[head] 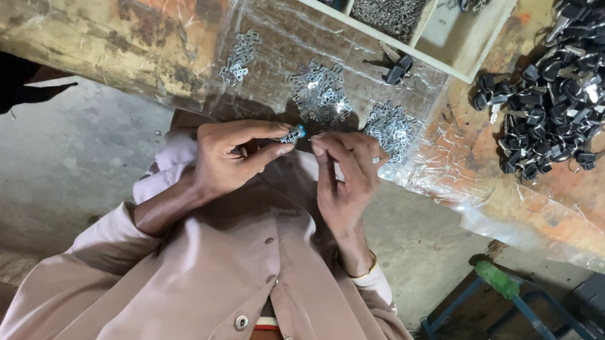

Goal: The person assembles small electrical switch components at a workbench. They pick a blue plastic body, insert metal contact parts into it by hand, press the parts together, and place the finished assembly into a compartment tray, repeating the cycle with parts taken from piles on the table.

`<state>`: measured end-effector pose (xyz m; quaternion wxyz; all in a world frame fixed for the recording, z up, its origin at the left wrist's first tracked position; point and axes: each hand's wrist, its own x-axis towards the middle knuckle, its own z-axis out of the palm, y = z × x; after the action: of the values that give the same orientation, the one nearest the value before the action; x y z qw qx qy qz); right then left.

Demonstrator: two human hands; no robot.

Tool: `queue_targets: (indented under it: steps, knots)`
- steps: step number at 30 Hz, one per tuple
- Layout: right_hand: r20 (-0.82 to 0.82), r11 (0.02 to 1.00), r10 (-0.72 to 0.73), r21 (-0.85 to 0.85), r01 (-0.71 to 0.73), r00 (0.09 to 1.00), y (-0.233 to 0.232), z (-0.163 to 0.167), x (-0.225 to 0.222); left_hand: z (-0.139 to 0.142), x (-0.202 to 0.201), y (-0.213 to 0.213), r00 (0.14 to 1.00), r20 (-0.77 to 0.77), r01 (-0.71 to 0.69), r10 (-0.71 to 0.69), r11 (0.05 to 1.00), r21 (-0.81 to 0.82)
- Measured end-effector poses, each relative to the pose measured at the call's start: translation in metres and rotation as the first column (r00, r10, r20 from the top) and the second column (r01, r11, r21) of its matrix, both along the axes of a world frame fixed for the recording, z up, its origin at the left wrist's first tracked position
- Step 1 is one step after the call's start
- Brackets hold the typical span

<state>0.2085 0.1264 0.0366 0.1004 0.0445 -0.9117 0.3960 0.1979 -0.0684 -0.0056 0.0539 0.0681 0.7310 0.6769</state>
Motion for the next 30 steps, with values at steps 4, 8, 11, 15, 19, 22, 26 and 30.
queue_targets:
  steps: [4, 8, 11, 15, 19, 22, 26, 30]
  knots:
    - [0.024, 0.964, -0.04, -0.261, 0.045, 0.999, -0.007, -0.006, 0.004, -0.002, 0.001, 0.001, 1.0, -0.023, -0.019, 0.017, 0.998, -0.062]
    - [0.066, 0.957, -0.051, -0.283, 0.068, 0.997, -0.011, -0.011, 0.006, -0.004, 0.002, 0.002, 0.995, -0.098, -0.03, 0.023, 0.997, -0.068]
    - [0.025, 0.986, -0.012, -0.167, 0.016, 1.0, -0.007, -0.01, 0.004, -0.004, 0.001, 0.0, 0.986, -0.169, -0.013, -0.008, 0.992, -0.122]
    - [0.007, 0.999, 0.029, 0.02, -0.029, 1.0, 0.002, 0.001, -0.002, -0.004, -0.001, -0.001, 0.968, -0.243, 0.019, -0.057, 0.988, -0.154]
    - [-0.1, 0.978, 0.051, 0.205, -0.03, 0.994, 0.013, 0.009, -0.002, -0.003, 0.001, -0.001, 0.991, -0.131, 0.019, -0.025, 0.999, -0.047]
    - [-0.22, 0.924, 0.148, 0.379, -0.055, 0.964, 0.017, 0.004, 0.002, -0.004, 0.001, -0.001, 0.999, -0.046, 0.022, -0.02, 0.999, 0.038]
    - [-0.168, 0.956, 0.164, 0.27, -0.114, 0.972, 0.022, -0.005, 0.01, -0.004, 0.002, 0.0, 1.0, 0.005, 0.016, -0.017, 0.999, 0.038]
    - [-0.028, 0.998, 0.053, -0.023, -0.054, 0.998, 0.018, -0.006, 0.014, -0.003, 0.001, 0.001, 0.998, -0.048, 0.03, -0.028, 0.999, 0.034]
